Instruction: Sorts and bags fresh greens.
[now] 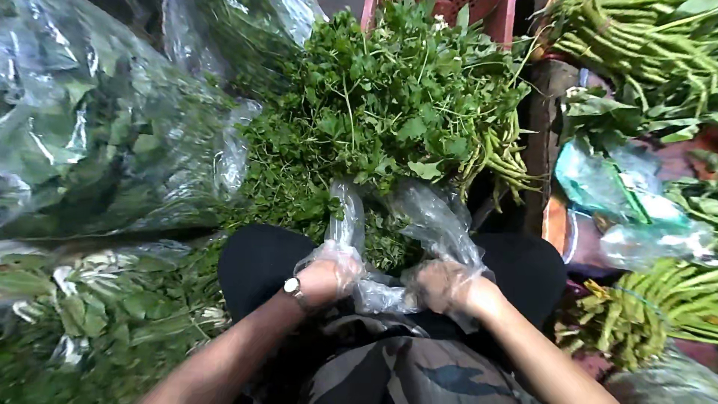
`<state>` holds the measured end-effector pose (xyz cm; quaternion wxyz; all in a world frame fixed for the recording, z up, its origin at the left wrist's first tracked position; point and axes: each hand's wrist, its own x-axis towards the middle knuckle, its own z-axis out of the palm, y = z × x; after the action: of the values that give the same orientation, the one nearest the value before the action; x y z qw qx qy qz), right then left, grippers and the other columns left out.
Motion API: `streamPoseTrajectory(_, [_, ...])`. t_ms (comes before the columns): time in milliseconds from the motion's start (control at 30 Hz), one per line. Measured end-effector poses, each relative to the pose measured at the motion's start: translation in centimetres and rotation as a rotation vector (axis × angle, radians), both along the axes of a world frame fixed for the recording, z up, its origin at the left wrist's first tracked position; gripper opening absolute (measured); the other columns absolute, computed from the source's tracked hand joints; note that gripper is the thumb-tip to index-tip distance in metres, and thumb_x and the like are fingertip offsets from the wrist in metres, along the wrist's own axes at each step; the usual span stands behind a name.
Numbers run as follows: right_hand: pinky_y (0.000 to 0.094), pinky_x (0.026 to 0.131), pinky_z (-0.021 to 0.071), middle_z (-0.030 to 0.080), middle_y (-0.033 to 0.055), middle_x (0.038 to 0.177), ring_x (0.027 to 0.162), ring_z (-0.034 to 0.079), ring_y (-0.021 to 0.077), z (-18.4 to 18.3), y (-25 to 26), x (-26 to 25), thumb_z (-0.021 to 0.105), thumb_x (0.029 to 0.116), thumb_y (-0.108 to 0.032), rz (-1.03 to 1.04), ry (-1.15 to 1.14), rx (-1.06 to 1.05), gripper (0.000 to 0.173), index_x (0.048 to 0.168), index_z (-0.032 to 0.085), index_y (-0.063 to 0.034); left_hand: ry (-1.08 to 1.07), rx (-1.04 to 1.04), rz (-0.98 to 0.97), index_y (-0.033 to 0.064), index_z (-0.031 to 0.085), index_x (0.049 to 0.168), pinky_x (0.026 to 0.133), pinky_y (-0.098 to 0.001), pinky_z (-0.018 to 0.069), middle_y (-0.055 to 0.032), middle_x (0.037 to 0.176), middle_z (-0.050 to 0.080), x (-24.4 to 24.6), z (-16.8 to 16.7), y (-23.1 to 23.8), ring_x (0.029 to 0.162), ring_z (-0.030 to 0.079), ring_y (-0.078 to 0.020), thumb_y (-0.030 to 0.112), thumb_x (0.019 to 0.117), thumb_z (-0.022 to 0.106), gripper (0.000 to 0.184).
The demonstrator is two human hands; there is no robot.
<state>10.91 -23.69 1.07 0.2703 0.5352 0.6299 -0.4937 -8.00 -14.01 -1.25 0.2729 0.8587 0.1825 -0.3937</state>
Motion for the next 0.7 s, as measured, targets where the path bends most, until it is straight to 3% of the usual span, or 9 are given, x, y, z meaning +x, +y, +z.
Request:
streamPoseTrajectory(67, [0.0622, 0.113, 0.0368, 0.062, 0.0242, 0.134, 0.129, 0.056, 0.0422, 0.4, 1.4, 0.9, 0.050, 0.1074, -0.038, -0.165, 0.089, 0.214, 0.046, 0.135, 0.063, -0.0033, 0.051, -0.018, -0.051, 0.0097, 0.070, 0.124, 0.116, -0.0667, 0.0255, -0.0177, 0.131, 0.065, 0.9, -0.1, -0.4, 0.128, 0.055, -0.0412, 0.023, 0.0976, 0.064, 0.030])
streamPoseTrajectory(133, [0.0555, 0.105, 0.0455, 0.067, 0.0229, 0.122, 0.119, 0.062, 0.0380, -0.5, 3.0, 0.5, 0.048, 0.1089, -0.029, -0.333, 0.192, 0.333, 0.039, 0.124, 0.068, 0.0011, -0.023, -0.077, -0.117, 0.0042, 0.072, 0.114, 0.109, -0.0680, 0.0350, -0.0208, 0.122, 0.067, 1.5, -0.8, -0.8, 0.120, 0.059, -0.0432, 0.028, 0.0934, 0.070, 0.031])
streamPoseTrajectory(233, [0.0634, 0.105, 0.0415, 0.061, 0.0311, 0.128, 0.125, 0.057, 0.0460, -3.7, 4.4, 0.5, 0.051, 0.1077, -0.022, -0.257, 0.029, 0.071, 0.037, 0.126, 0.062, 0.0079, 0.047, -0.147, -0.094, 0.0021, 0.069, 0.116, 0.093, -0.0690, 0.0471, -0.0246, 0.120, 0.066, 1.9, -1.4, -0.1, 0.116, 0.061, -0.0454, 0.031, 0.0953, 0.067, 0.035])
streamPoseTrajectory(300, [0.0644, 0.109, 0.0384, 0.057, 0.0298, 0.139, 0.134, 0.051, 0.0456, -5.0, 4.1, 2.5, 0.060, 0.1019, -0.021, -0.307, -0.271, -0.029, 0.041, 0.132, 0.060, 0.0074, 0.101, -0.116, 0.035, 0.0002, 0.068, 0.118, 0.096, -0.0684, 0.0460, -0.0255, 0.121, 0.065, 0.6, -1.8, 0.8, 0.117, 0.060, -0.0458, 0.029, 0.0973, 0.065, 0.036])
streamPoseTrajectory(367, [0.0652, 0.109, 0.0384, 0.056, 0.0274, 0.141, 0.135, 0.051, 0.0448, -5.6, 4.3, 3.6, 0.065, 0.0986, -0.022, -0.334, -0.397, -0.051, 0.045, 0.135, 0.059, 0.0034, 0.106, -0.103, 0.133, -0.0004, 0.065, 0.125, 0.100, -0.0655, 0.0451, -0.0253, 0.125, 0.064, -0.3, -2.1, 0.9, 0.121, 0.059, -0.0449, 0.027, 0.0991, 0.063, 0.038])
streamPoseTrajectory(500, [0.0660, 0.101, 0.0440, 0.064, 0.0277, 0.126, 0.121, 0.059, 0.0450, -7.0, 6.4, 1.4, 0.064, 0.1009, -0.029, -0.165, -0.117, -0.058, 0.038, 0.123, 0.067, 0.0023, 0.216, -0.065, 0.107, -0.0050, 0.060, 0.128, 0.099, -0.0630, 0.0473, -0.0275, 0.128, 0.061, 0.6, -1.1, -0.1, 0.122, 0.058, -0.0452, 0.023, 0.0990, 0.062, 0.041])
streamPoseTrajectory(533, [0.0644, 0.100, 0.0453, 0.065, 0.0270, 0.123, 0.119, 0.061, 0.0438, -7.1, 7.6, 0.3, 0.061, 0.1031, -0.031, -0.222, -0.072, -0.019, 0.039, 0.122, 0.068, 0.0017, 0.236, -0.066, 0.088, -0.0060, 0.060, 0.127, 0.099, -0.0624, 0.0477, -0.0279, 0.129, 0.061, 0.9, -1.1, -0.2, 0.122, 0.058, -0.0452, 0.023, 0.0993, 0.062, 0.040])
streamPoseTrajectory(600, [0.0640, 0.100, 0.0472, 0.065, 0.0276, 0.124, 0.119, 0.062, 0.0446, -7.3, 10.0, -1.4, 0.052, 0.1065, -0.039, -0.381, -0.096, 0.138, 0.046, 0.126, 0.065, 0.0007, 0.253, -0.078, 0.091, -0.0064, 0.061, 0.127, 0.101, -0.0621, 0.0468, -0.0281, 0.131, 0.060, 1.2, -1.1, -0.1, 0.125, 0.057, -0.0450, 0.023, 0.0999, 0.062, 0.040])
streamPoseTrajectory(700, [0.0653, 0.106, 0.0427, 0.057, 0.0278, 0.140, 0.130, 0.055, 0.0464, -10.1, 12.0, -2.7, 0.046, 0.1082, -0.044, -0.567, -0.107, 0.225, 0.055, 0.152, 0.046, -0.0107, 0.216, -0.088, 0.124, -0.0033, 0.062, 0.126, 0.099, -0.0637, 0.0466, -0.0266, 0.130, 0.061, 1.0, -2.3, 0.1, 0.124, 0.057, -0.0446, 0.028, 0.0975, 0.065, 0.042])
